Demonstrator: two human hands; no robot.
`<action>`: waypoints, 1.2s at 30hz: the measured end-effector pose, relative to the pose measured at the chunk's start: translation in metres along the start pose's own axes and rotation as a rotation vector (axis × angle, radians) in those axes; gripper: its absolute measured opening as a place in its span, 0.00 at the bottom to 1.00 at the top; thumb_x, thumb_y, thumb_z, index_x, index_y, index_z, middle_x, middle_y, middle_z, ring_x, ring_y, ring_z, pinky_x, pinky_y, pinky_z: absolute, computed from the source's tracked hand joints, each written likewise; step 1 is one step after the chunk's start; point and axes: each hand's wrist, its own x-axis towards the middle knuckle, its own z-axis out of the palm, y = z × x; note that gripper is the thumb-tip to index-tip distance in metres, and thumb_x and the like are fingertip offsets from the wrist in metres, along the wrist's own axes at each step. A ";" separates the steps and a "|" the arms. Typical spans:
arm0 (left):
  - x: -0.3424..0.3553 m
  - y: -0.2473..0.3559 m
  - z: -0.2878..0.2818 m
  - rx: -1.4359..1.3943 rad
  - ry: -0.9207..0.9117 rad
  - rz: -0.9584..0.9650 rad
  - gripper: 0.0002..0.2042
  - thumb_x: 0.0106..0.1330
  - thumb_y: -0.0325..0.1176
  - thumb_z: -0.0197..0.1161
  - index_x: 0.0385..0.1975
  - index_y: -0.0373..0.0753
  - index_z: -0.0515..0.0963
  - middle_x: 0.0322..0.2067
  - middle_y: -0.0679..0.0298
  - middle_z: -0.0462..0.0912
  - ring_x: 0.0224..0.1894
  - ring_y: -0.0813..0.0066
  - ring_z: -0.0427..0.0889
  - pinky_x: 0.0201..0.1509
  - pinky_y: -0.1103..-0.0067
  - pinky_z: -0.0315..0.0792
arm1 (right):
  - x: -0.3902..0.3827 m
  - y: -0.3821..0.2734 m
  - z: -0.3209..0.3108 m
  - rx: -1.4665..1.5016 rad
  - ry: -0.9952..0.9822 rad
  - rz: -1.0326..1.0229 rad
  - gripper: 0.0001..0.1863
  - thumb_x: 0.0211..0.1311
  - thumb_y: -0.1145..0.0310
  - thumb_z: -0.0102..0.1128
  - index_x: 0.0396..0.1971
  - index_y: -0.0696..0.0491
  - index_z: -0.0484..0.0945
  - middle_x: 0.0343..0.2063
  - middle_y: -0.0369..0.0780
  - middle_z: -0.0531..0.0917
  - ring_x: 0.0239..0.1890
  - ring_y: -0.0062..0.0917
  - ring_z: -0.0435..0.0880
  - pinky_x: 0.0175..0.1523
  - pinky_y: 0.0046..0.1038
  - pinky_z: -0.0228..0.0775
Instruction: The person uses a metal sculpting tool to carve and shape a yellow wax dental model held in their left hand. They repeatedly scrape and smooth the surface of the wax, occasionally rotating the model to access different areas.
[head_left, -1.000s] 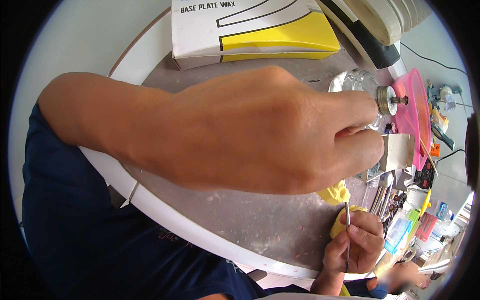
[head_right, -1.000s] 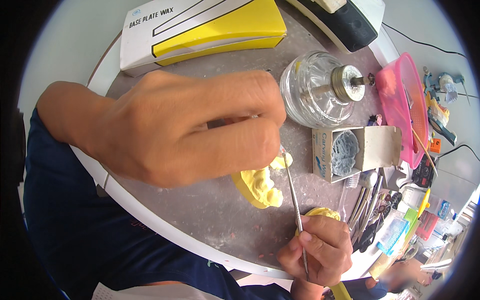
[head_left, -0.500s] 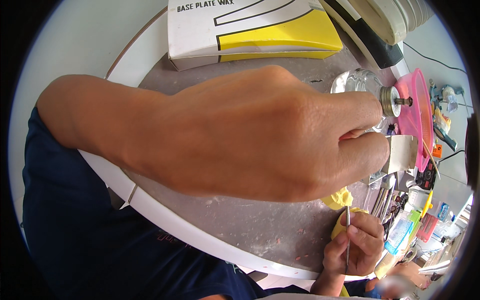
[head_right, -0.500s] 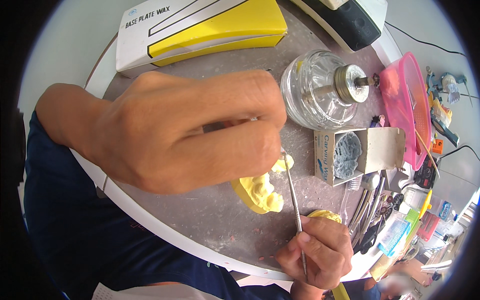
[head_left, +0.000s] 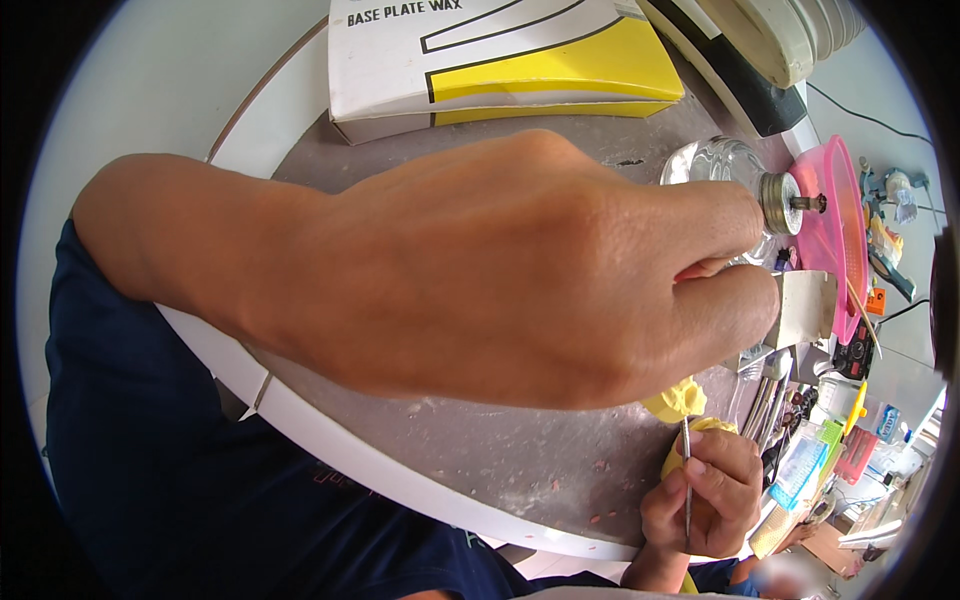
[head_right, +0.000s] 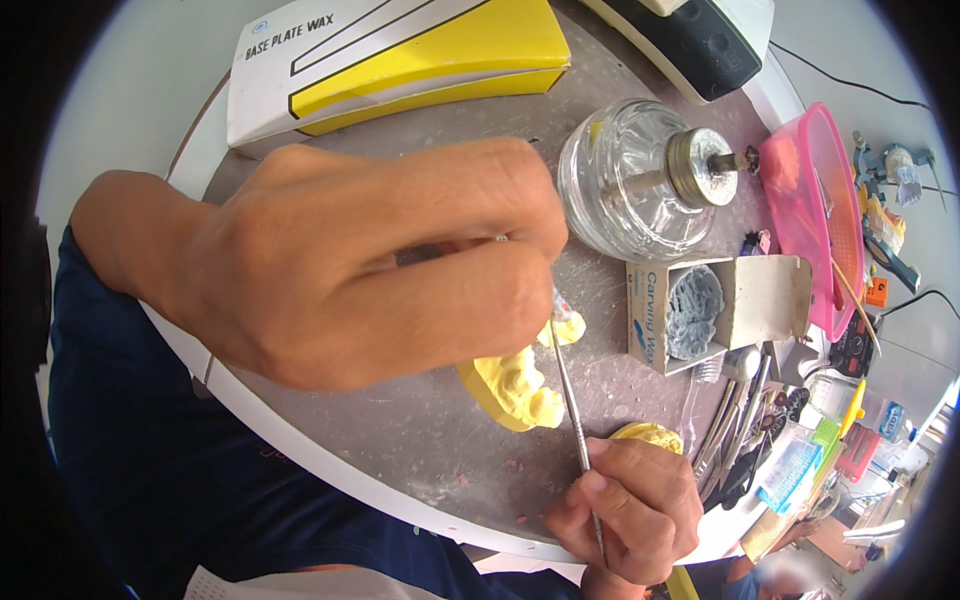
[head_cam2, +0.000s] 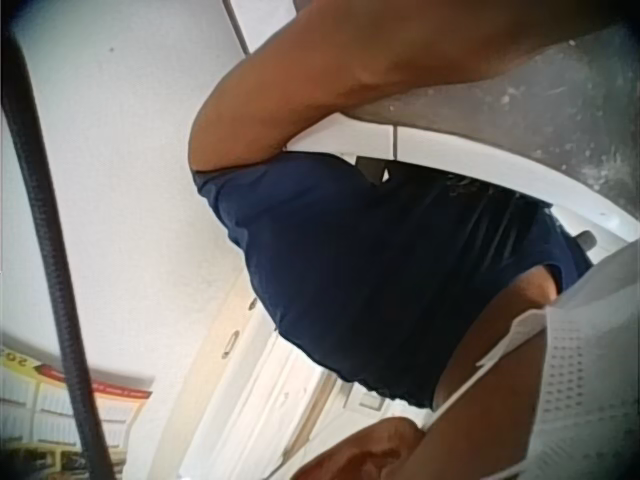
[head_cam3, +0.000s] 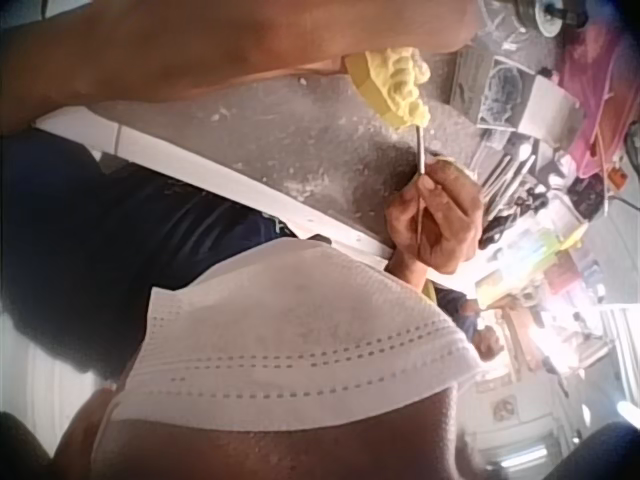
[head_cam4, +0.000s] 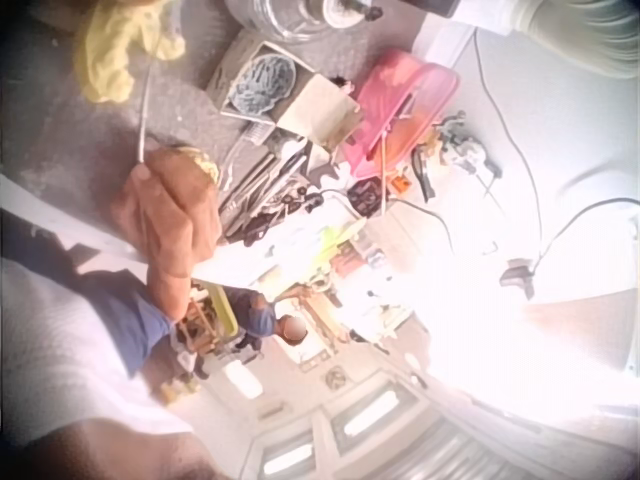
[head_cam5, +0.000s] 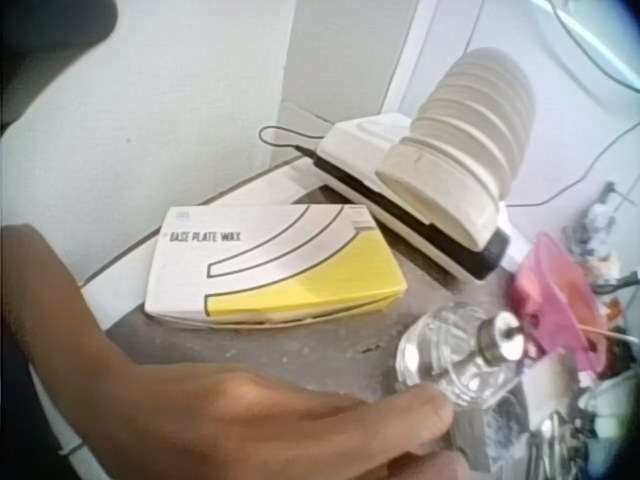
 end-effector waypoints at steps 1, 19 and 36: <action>0.000 0.000 -0.001 0.007 -0.005 0.004 0.07 0.48 0.23 0.64 0.24 0.33 0.73 0.26 0.61 0.75 0.19 0.81 0.72 0.13 0.87 0.63 | 0.000 0.000 0.000 0.000 0.001 0.003 0.10 0.50 0.76 0.64 0.32 0.54 0.73 0.25 0.43 0.82 0.22 0.27 0.80 0.28 0.27 0.75; -0.001 -0.001 0.001 0.011 0.013 0.014 0.06 0.47 0.24 0.62 0.21 0.34 0.70 0.26 0.59 0.75 0.19 0.80 0.72 0.14 0.86 0.63 | -0.004 0.001 -0.004 0.018 -0.042 -0.003 0.09 0.56 0.73 0.61 0.35 0.57 0.73 0.28 0.46 0.80 0.27 0.31 0.80 0.33 0.29 0.75; 0.000 0.000 0.006 -0.017 0.079 0.002 0.07 0.46 0.23 0.62 0.18 0.34 0.69 0.27 0.59 0.75 0.16 0.84 0.69 0.13 0.88 0.61 | -0.003 0.002 -0.006 0.020 -0.060 -0.012 0.08 0.56 0.75 0.58 0.35 0.59 0.72 0.27 0.47 0.79 0.27 0.33 0.79 0.33 0.31 0.75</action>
